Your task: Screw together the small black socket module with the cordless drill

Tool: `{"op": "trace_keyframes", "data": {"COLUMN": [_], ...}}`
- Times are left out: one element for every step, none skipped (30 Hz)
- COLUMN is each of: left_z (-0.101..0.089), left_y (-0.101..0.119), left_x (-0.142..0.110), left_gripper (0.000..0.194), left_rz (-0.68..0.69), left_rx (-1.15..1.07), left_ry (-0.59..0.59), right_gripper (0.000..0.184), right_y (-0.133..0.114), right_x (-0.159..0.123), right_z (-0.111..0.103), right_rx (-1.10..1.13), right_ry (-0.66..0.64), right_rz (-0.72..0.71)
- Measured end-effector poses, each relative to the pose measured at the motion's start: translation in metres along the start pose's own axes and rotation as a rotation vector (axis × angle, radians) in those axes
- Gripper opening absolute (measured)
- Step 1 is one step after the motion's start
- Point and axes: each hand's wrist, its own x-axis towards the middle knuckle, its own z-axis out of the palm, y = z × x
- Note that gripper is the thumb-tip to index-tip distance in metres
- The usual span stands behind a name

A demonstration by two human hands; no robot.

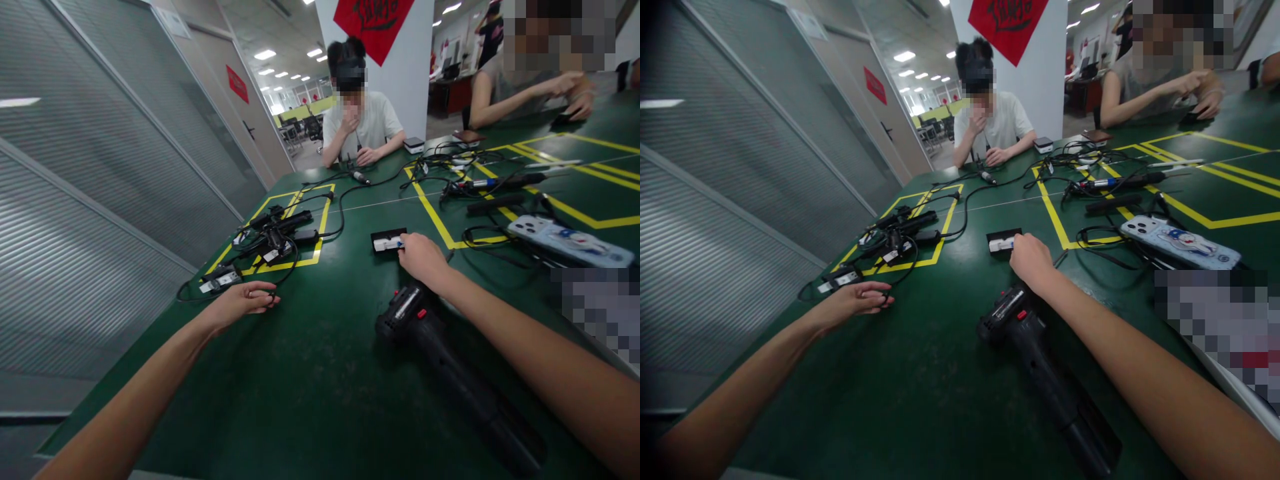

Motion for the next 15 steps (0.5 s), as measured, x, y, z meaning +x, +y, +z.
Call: {"op": "trace_keyframes", "data": {"left_z": [-0.003,-0.005,-0.006,-0.007,-0.007,-0.007,-0.007,-0.006,-0.006,-0.007,-0.008,-0.009,-0.01,-0.011,-0.01], "left_y": [0.002,0.004,0.006,0.008,0.01,0.012,0.012,0.012,0.012,0.01,0.009,0.008,0.007,0.008,0.01], "left_x": [0.001,0.001,0.002,0.003,0.004,0.005,0.006,0.007,0.008,0.01,0.011,0.011,0.012,0.012,0.012], "left_gripper": [0.05,0.046,0.042,0.038,0.036,0.035,0.033,0.031,0.028,0.026,0.026,0.027,0.032,0.039,0.047], "left_rz": [0.032,0.055,0.067,0.069,0.069,0.073,0.092,0.124,0.163,0.202,0.231,0.243,0.241,0.236,0.235], "left_rx": [0.079,0.154,0.221,0.28,0.33,0.367,0.393,0.416,0.441,0.464,0.483,0.496,0.499,0.491,0.477], "left_ry": [0.0,-0.003,-0.004,-0.001,0.005,0.009,0.011,0.009,0.004,-0.004,-0.013,-0.02,-0.015,0.006,0.034], "right_gripper": [0.03,0.03,0.03,0.03,0.029,0.029,0.029,0.029,0.029,0.029,0.029,0.029,0.029,0.029,0.029], "right_y": [-0.001,-0.001,-0.002,-0.003,-0.005,-0.006,-0.007,-0.008,-0.009,-0.01,-0.01,-0.011,-0.011,-0.011,-0.01], "right_x": [-0.001,-0.002,-0.002,-0.003,-0.004,-0.005,-0.005,-0.006,-0.006,-0.006,-0.006,-0.006,-0.006,-0.006,-0.006], "right_z": [0.0,-0.001,-0.002,-0.003,-0.004,-0.005,-0.006,-0.007,-0.008,-0.009,-0.009,-0.009,-0.01,-0.01,-0.01], "right_rx": [-0.009,-0.018,-0.027,-0.035,-0.043,-0.049,-0.055,-0.06,-0.064,-0.067,-0.069,-0.07,-0.071,-0.069,-0.066], "right_ry": [0.0,0.0,-0.001,0.0,0.001,0.002,0.006,0.011,0.018,0.026,0.036,0.046,0.056,0.065,0.073], "right_rz": [0.003,0.005,0.007,0.006,0.005,0.002,-0.002,-0.007,-0.01,-0.012,-0.013,-0.015,-0.016,-0.019,-0.024]}}
